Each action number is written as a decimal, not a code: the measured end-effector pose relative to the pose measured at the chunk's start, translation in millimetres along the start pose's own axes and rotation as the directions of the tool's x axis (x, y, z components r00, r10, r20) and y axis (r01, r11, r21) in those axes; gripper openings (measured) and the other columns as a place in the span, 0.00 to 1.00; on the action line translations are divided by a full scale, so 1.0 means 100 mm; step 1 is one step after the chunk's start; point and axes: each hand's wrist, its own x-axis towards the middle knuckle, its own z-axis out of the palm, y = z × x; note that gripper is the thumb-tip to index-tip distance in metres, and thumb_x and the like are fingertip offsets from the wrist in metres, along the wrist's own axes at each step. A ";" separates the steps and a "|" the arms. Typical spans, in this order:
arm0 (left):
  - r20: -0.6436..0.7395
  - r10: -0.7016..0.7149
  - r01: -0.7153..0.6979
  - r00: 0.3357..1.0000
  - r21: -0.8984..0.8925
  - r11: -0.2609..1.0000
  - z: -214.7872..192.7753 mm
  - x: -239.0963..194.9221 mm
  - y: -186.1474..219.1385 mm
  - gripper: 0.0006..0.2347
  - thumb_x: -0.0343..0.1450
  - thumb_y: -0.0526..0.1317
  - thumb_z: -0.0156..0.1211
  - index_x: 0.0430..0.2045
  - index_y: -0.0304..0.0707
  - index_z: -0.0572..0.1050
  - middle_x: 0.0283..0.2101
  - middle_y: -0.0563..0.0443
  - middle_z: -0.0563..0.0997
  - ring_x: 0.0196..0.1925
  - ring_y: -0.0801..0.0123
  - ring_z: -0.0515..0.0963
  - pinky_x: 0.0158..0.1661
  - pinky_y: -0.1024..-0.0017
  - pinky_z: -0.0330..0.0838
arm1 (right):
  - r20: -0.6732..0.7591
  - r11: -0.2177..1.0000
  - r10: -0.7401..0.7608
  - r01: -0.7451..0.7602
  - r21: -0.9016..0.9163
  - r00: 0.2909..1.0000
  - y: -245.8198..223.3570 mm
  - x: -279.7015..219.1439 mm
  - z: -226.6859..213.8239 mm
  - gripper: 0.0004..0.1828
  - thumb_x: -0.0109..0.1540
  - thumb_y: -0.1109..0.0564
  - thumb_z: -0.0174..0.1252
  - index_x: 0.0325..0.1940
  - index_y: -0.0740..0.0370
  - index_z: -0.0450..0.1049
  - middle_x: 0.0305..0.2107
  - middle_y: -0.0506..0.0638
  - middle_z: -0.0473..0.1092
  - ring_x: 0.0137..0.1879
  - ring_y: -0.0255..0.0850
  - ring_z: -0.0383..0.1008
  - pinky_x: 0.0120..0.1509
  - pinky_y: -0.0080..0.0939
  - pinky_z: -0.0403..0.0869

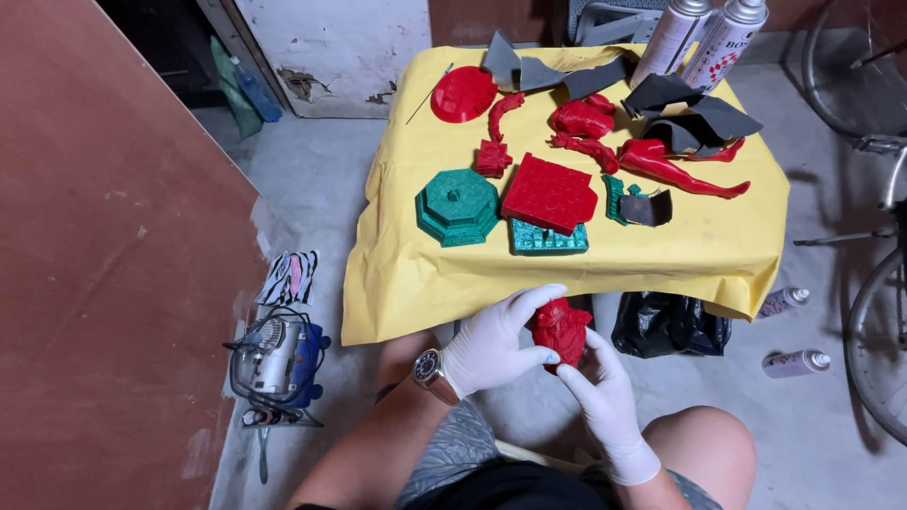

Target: Sanding and deburring a 3D printed plastic part to smooth its surfaces and edges.

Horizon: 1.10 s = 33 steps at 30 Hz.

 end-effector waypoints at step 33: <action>0.242 0.113 -0.102 0.964 -0.057 0.993 0.04 0.15 -0.01 0.44 0.61 0.42 0.72 0.72 0.36 0.53 0.64 0.34 0.69 0.68 0.44 0.70 0.68 0.55 0.64 | 0.053 0.981 -0.148 0.153 -0.117 0.988 -0.02 0.25 -0.30 0.43 0.55 0.67 0.67 0.74 0.61 0.60 0.58 0.55 0.72 0.59 0.43 0.73 0.60 0.47 0.75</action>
